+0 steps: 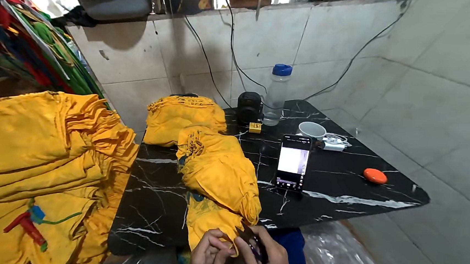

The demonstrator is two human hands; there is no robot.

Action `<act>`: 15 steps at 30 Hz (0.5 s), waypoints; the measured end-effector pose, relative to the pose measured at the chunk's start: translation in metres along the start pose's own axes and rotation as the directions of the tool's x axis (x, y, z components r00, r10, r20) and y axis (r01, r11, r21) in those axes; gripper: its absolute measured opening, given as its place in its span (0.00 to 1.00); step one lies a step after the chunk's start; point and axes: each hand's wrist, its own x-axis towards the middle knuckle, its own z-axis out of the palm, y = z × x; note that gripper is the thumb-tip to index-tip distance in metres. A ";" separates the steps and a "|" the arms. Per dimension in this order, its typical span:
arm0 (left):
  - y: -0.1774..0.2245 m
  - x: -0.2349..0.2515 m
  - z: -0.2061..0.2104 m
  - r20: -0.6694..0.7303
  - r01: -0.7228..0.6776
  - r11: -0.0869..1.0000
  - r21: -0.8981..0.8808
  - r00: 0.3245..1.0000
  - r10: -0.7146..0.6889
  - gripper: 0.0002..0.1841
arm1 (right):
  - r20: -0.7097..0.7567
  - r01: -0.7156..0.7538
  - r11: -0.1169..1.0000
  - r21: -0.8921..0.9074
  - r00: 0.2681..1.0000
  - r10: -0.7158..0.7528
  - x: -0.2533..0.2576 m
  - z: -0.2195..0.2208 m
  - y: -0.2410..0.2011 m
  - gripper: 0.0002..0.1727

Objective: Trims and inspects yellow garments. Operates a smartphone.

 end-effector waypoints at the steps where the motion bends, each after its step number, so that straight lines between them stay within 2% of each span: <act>1: 0.001 0.000 -0.001 0.018 -0.005 1.000 0.019 1.000 0.005 0.05 | 0.012 -0.024 0.994 0.107 1.000 0.023 0.003 0.002 0.005 0.19; 4: -0.003 0.004 -0.005 0.089 -0.090 0.991 0.103 0.993 0.081 0.05 | 0.076 -0.010 0.968 0.252 0.997 -0.010 0.008 0.005 0.017 0.12; 6: -0.005 0.006 -0.006 0.103 -0.142 0.979 0.149 0.987 0.127 0.04 | 0.082 0.061 0.985 0.162 0.994 -0.075 0.006 0.003 0.014 0.06; 10: -0.005 0.007 -0.006 0.107 -0.215 0.946 0.241 0.975 0.194 0.06 | 0.077 0.204 0.971 -0.127 0.978 -0.196 -0.004 -0.002 0.002 0.09; 15: 0.001 0.008 0.000 0.090 -0.230 0.921 0.316 0.973 0.212 0.09 | 0.085 0.193 0.963 -0.189 0.980 -0.180 -0.008 -0.009 -0.009 0.07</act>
